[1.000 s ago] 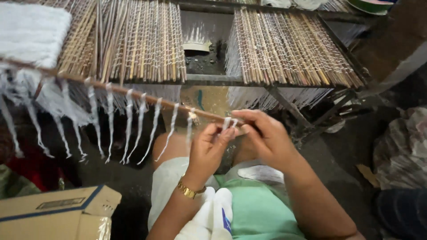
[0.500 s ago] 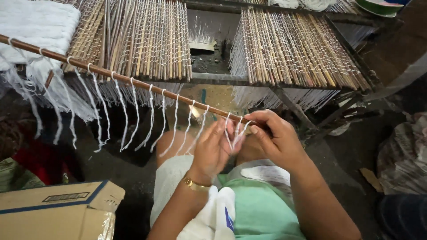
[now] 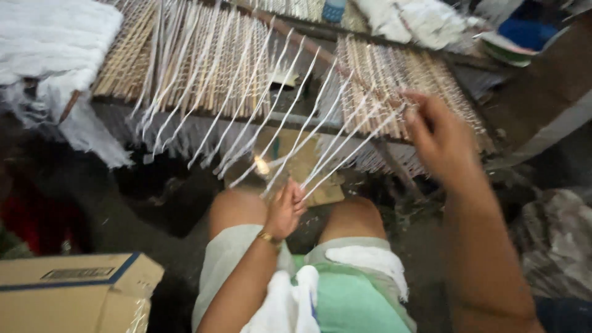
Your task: The person sits on the floor and repeatedly ties white threads onto a wooden stick using both hands. They occasionally reach for more threads from a nearby pile and continue the tying process.
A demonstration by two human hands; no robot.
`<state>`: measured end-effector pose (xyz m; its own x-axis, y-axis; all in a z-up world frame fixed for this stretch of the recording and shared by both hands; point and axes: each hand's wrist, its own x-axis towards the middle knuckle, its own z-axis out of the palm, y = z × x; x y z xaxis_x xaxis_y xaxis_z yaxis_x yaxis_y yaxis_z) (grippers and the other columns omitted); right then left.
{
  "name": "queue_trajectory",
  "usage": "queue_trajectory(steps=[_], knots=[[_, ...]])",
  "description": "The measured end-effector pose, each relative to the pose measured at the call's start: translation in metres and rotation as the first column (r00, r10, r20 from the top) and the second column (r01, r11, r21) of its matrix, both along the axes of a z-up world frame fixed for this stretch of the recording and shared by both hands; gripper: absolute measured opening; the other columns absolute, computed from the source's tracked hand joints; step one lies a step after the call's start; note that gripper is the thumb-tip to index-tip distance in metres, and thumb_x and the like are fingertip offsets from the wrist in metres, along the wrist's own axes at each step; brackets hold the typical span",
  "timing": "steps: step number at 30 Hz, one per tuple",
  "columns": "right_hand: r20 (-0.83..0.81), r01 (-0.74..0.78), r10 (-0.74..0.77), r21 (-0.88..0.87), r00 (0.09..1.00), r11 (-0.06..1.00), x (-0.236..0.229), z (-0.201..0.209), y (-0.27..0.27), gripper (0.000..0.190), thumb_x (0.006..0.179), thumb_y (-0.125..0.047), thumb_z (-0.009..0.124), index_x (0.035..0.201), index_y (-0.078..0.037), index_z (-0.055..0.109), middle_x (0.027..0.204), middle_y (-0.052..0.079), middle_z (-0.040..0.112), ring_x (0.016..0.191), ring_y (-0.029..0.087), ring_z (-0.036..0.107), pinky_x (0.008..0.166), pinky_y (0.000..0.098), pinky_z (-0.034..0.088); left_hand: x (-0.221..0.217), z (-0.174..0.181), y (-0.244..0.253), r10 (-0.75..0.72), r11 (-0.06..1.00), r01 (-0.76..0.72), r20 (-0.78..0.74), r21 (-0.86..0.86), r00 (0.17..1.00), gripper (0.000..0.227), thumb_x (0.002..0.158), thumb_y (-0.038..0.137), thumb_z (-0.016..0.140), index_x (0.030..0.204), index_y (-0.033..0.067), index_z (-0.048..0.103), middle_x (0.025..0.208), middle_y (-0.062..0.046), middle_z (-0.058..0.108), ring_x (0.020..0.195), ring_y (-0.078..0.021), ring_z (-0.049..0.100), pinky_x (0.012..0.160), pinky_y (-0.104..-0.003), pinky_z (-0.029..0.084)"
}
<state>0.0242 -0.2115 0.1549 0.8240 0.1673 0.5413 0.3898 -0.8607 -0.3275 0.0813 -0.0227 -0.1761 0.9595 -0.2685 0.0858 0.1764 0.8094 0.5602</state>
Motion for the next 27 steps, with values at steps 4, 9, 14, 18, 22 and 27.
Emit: queue_trajectory(steps=[4, 9, 14, 18, 22, 27], knots=[[-0.016, 0.109, -0.112, -0.127, 0.994, 0.986, 0.055, 0.041, -0.025, 0.033, 0.109, -0.021, 0.052, 0.141, -0.018, 0.062, 0.074, 0.004, 0.051, 0.068, 0.022, 0.048, 0.064, 0.0408, 0.035, 0.019, -0.045, 0.01, 0.139, 0.818, 0.031, -0.249, 0.574, 0.959, 0.043, 0.101, 0.053, 0.052, 0.078, 0.0169, 0.054, 0.063, 0.005, 0.044, 0.049, -0.0069, 0.037, 0.046, -0.023, 0.027], [-0.12, 0.237, -0.244, -0.07, 0.962, 0.969, 0.102, 0.081, -0.014, 0.025, 0.114, -0.018, 0.054, 0.136, -0.014, 0.065, 0.094, 0.012, 0.059, 0.078, 0.025, 0.051, 0.063, 0.0421, 0.034, 0.035, -0.089, -0.011, 0.181, 0.665, 0.088, -0.275, 0.742, 0.944, 0.031, 0.095, 0.045, 0.054, 0.082, 0.0176, 0.06, 0.069, 0.004, 0.055, 0.05, -0.0079, 0.046, 0.043, -0.022, 0.034], [0.051, 0.236, -0.23, -0.253, 0.972, 0.938, 0.21, 0.088, -0.057, 0.028, 0.105, -0.016, 0.057, 0.127, -0.011, 0.073, 0.111, 0.018, 0.072, 0.093, 0.037, 0.066, 0.079, 0.0481, 0.047, 0.022, -0.075, -0.014, 0.065, 0.525, 0.196, -0.269, 0.828, 0.961, 0.023, 0.096, 0.034, 0.052, 0.088, 0.0212, 0.068, 0.073, 0.009, 0.062, 0.054, -0.0049, 0.053, 0.048, -0.02, 0.04], [0.16, 0.26, -0.217, -0.338, 0.963, 0.905, 0.258, 0.084, -0.057, 0.018, 0.103, -0.014, 0.068, 0.118, -0.008, 0.075, 0.108, 0.025, 0.07, 0.09, 0.044, 0.065, 0.065, 0.0561, 0.047, 0.006, -0.04, -0.007, 0.043, 0.517, 0.232, -0.296, 0.824, 0.954, 0.024, 0.098, 0.037, 0.052, 0.087, 0.0205, 0.067, 0.074, 0.009, 0.062, 0.061, -0.0053, 0.054, 0.056, -0.021, 0.043], [0.113, 0.305, -0.283, -0.32, 0.952, 0.897, 0.297, 0.043, -0.054, 0.018, 0.102, -0.016, 0.063, 0.116, -0.011, 0.073, 0.102, 0.022, 0.072, 0.093, 0.044, 0.068, 0.072, 0.056, 0.051, -0.002, -0.03, -0.004, 0.003, 0.599, 0.202, -0.255, 0.775, 0.967, 0.021, 0.1, 0.027, 0.058, 0.104, 0.0109, 0.071, 0.08, 0.002, 0.062, 0.069, -0.0098, 0.058, 0.064, -0.025, 0.051], [0.084, 0.358, -0.35, -0.31, 0.933, 0.881, 0.313, -0.009, -0.031, 0.019, 0.1, -0.018, 0.058, 0.114, -0.014, 0.07, 0.096, 0.019, 0.075, 0.098, 0.045, 0.072, 0.08, 0.0558, 0.057, -0.003, -0.034, -0.009, 0.002, 0.626, 0.171, -0.22, 0.761, 0.975, 0.022, 0.099, 0.03, 0.061, 0.101, 0.0106, 0.071, 0.079, 0.001, 0.063, 0.068, -0.0099, 0.059, 0.063, -0.025, 0.052]])
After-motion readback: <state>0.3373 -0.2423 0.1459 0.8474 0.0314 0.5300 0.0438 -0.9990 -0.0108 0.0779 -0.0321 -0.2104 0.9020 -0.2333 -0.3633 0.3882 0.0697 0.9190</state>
